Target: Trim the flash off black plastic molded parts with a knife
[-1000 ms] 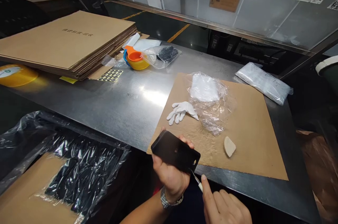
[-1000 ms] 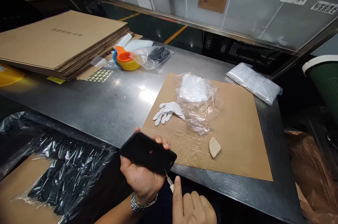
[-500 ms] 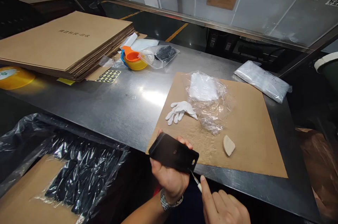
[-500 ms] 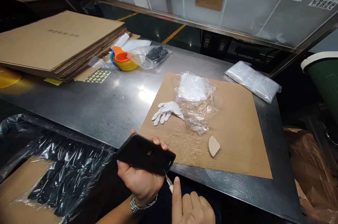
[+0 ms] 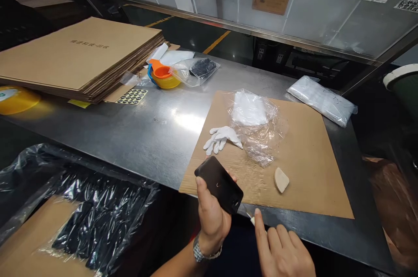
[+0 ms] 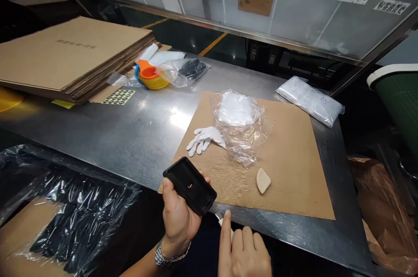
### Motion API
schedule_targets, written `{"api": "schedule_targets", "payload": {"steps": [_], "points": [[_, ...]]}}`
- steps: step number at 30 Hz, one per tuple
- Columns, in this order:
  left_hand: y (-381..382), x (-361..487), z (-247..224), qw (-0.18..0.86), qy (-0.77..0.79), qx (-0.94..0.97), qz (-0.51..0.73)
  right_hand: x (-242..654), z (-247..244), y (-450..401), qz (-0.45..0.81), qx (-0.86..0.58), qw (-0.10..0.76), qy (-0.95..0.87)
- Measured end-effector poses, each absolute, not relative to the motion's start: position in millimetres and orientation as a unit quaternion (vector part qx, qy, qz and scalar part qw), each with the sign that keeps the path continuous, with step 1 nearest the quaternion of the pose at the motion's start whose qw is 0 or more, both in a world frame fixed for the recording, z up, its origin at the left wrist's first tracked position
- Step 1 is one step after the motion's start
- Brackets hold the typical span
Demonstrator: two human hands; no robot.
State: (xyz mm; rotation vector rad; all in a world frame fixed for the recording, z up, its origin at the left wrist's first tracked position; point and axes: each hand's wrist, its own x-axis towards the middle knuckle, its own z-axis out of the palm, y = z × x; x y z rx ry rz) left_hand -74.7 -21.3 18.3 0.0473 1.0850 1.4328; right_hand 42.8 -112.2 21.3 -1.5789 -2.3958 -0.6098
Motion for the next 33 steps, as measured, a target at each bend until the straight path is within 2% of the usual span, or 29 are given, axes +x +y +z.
{"api": "schedule_targets", "payload": {"steps": [3, 9, 16, 33], "points": [[-18.2, -78.5, 19.0, 0.653, 0.475, -0.011, 0.589, 54.1, 16.6, -110.3, -0.164, -0.555, 0.11, -0.808], [-14.7, -82.8, 24.1, 0.744, 0.417, -0.029, 0.521, 67.2, 13.5, -111.6, 0.014, -0.604, 0.182, -0.776], [-15.9, -82.7, 25.5, 0.778, 0.395, -0.019, 0.488, 69.3, 20.6, -113.9, -0.086, -0.567, 0.126, -0.809], [-19.9, -80.6, 26.6, 0.751, 0.402, 0.041, 0.522, 64.7, 23.2, -115.0, -0.088, -0.57, 0.096, -0.812]]}}
